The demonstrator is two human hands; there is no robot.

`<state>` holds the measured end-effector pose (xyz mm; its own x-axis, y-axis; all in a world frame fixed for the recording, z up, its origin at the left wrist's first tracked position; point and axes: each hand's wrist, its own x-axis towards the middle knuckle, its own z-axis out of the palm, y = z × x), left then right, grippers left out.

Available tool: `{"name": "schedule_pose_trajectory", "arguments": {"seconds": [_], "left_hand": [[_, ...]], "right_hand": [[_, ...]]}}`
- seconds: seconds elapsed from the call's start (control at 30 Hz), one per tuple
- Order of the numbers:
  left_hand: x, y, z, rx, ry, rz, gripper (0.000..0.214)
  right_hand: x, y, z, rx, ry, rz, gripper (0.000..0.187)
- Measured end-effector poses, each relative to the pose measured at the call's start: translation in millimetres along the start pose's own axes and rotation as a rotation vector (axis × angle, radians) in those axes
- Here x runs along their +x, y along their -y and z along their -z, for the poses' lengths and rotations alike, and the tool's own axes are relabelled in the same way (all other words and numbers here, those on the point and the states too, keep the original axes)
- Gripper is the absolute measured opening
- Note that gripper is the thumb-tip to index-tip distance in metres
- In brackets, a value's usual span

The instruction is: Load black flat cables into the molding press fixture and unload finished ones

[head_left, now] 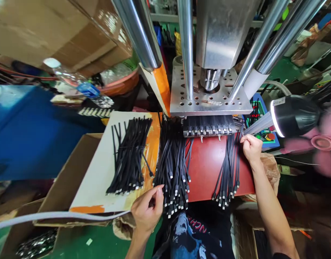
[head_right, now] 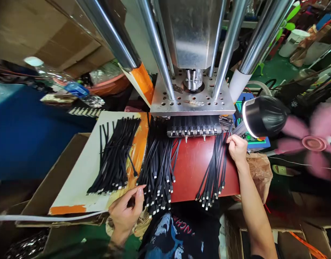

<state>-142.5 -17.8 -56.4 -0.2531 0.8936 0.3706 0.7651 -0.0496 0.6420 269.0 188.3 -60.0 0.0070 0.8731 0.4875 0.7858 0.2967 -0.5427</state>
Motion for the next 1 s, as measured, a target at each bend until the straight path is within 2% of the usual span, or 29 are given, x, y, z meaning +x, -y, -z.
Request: {"name": "schedule_pose_trajectory", "arguments": {"seconds": [0.13,0.23,0.3,0.43,0.57,0.67,0.73,0.87,1.0], "left_hand": [[1,-5,2.8,-0.001,0.037,0.037,0.025],[3,-10,7.0,0.013,0.057,0.077,0.031],[11,-12,13.5,0.037,0.071,0.132,0.038],[49,-6,34.0,0.145,0.12,0.255,0.043],[101,6,46.3,0.269,0.214,0.282,0.035],[129,10,41.1,0.402,0.302,0.3,0.034],[138,10,33.4,0.487,0.347,0.319,0.039],[141,8,21.5,0.597,0.418,0.336,0.035],[140,8,23.7,0.62,0.454,0.341,0.031]], "right_hand": [[-3,-2,-2,0.068,0.0,0.031,0.024],[-4,-7,-5,0.068,-0.017,-0.046,0.023],[-5,-10,-7,0.051,-0.021,-0.105,0.029],[-7,-16,-9,0.016,-0.05,-0.123,0.034],[-7,-17,-7,0.028,-0.12,-0.13,0.035],[-7,-18,-6,0.04,-0.136,-0.124,0.033],[-7,-18,-5,0.045,-0.138,-0.121,0.033],[-7,-20,-5,0.033,-0.134,-0.109,0.032],[-7,-19,-4,0.023,-0.12,-0.104,0.031]]}}
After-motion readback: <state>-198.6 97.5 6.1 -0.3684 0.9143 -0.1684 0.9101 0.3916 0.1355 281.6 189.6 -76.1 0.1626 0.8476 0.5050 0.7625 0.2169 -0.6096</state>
